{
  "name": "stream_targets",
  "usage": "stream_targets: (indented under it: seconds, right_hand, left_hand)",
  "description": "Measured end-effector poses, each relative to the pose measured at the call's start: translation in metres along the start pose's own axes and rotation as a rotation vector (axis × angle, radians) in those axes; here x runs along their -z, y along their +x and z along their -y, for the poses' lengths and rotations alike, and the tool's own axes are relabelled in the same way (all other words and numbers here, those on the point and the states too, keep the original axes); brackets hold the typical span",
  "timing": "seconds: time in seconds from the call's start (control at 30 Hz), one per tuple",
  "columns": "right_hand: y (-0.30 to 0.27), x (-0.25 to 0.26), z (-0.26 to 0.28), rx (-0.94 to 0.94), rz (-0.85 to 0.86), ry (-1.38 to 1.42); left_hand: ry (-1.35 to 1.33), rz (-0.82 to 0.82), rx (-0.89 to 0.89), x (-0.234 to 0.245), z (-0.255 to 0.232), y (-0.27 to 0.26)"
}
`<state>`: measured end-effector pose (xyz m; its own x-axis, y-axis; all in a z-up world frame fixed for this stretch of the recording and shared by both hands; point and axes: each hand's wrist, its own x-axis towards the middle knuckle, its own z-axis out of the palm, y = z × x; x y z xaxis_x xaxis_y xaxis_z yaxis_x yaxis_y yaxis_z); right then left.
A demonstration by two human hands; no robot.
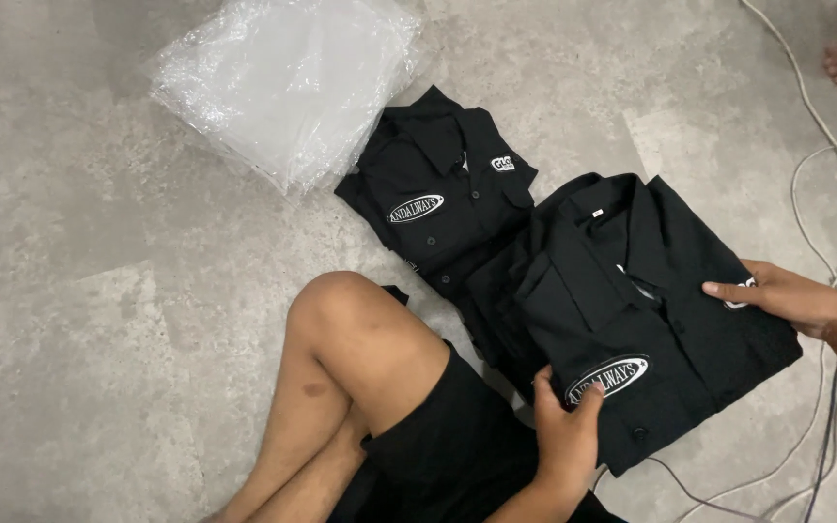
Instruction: Folding black shirts and placing them into clear plastic packaging bags.
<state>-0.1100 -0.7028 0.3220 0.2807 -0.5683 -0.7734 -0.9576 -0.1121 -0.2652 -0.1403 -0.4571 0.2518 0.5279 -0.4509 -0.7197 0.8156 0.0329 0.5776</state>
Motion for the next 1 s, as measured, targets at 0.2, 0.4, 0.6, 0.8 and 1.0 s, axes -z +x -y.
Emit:
stream_targets:
  seconds: [0.2, 0.4, 0.6, 0.8, 1.0]
  right_hand:
    - [0.009, 0.001, -0.013, -0.054, 0.043, 0.105]
    - [0.006, -0.001, -0.026, -0.089, 0.024, 0.252]
    - [0.025, -0.002, -0.039, -0.005, 0.169, 0.186]
    - [0.059, 0.004, -0.053, 0.212, 0.203, 0.308]
    - [0.03, -0.008, 0.017, 0.372, 0.217, 0.178]
  left_hand:
    - [0.081, -0.052, -0.096, 0.005, -0.011, 0.004]
    - [-0.215, -0.029, 0.036, 0.013, -0.012, 0.007]
    - [-0.277, -0.01, 0.244, 0.025, -0.014, 0.014]
    - [-0.457, 0.059, 0.332, 0.033, -0.029, 0.009]
    - [-0.51, 0.029, -0.003, 0.055, -0.049, -0.005]
